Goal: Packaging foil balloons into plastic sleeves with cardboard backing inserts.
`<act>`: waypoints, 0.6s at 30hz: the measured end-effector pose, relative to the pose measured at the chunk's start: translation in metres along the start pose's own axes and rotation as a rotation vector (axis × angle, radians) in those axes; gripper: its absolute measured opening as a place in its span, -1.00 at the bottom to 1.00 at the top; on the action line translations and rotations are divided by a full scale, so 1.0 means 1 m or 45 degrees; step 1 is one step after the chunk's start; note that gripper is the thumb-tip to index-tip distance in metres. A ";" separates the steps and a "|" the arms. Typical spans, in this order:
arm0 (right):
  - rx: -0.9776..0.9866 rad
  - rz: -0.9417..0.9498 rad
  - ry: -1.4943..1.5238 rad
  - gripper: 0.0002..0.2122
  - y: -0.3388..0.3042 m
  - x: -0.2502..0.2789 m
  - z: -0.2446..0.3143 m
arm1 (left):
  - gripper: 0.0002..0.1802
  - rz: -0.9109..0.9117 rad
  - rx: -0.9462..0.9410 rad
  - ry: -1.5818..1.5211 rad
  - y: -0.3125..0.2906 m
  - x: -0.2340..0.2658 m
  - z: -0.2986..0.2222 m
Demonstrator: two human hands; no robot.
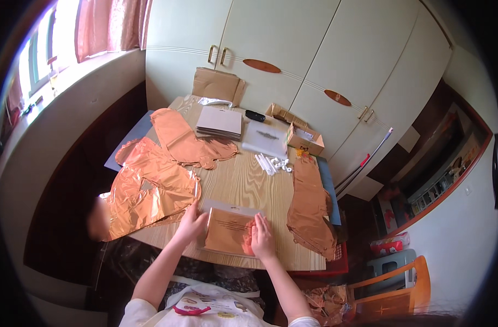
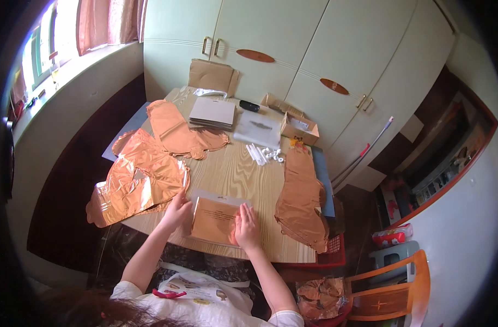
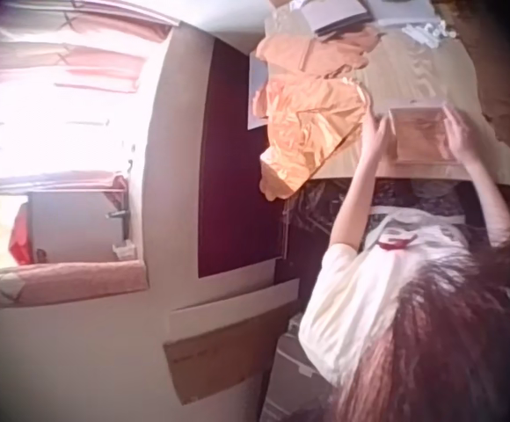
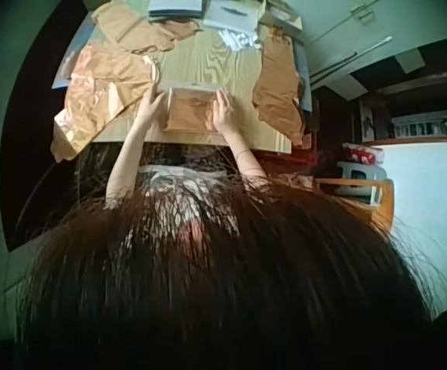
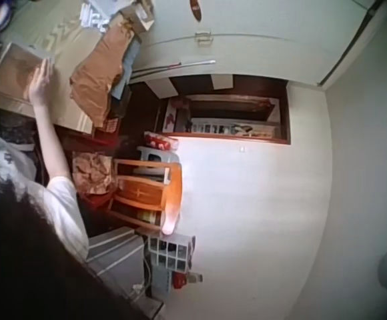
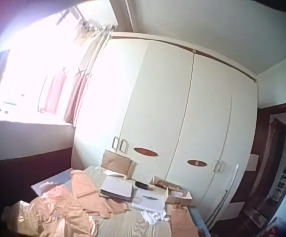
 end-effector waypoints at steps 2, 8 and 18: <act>-0.041 -0.016 0.096 -0.58 0.002 0.001 -0.001 | -0.29 0.051 0.199 -0.561 0.012 -0.004 0.003; -0.127 -0.293 0.479 -0.59 0.001 0.012 -0.018 | -0.70 0.180 -0.031 -0.504 0.015 -0.013 -0.006; -0.160 -0.392 1.087 -0.44 0.010 0.067 0.031 | -0.75 0.301 -0.506 -0.770 -0.013 0.003 -0.024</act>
Point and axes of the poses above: each hand's wrist, its own y-axis towards the middle knuckle, its own x-axis out of the back of the hand, z = x × y, the point moved 2 cm from there along y, towards the middle knuckle, and after that the axes turned 4 degrees about -y, right-handed, at the moved point
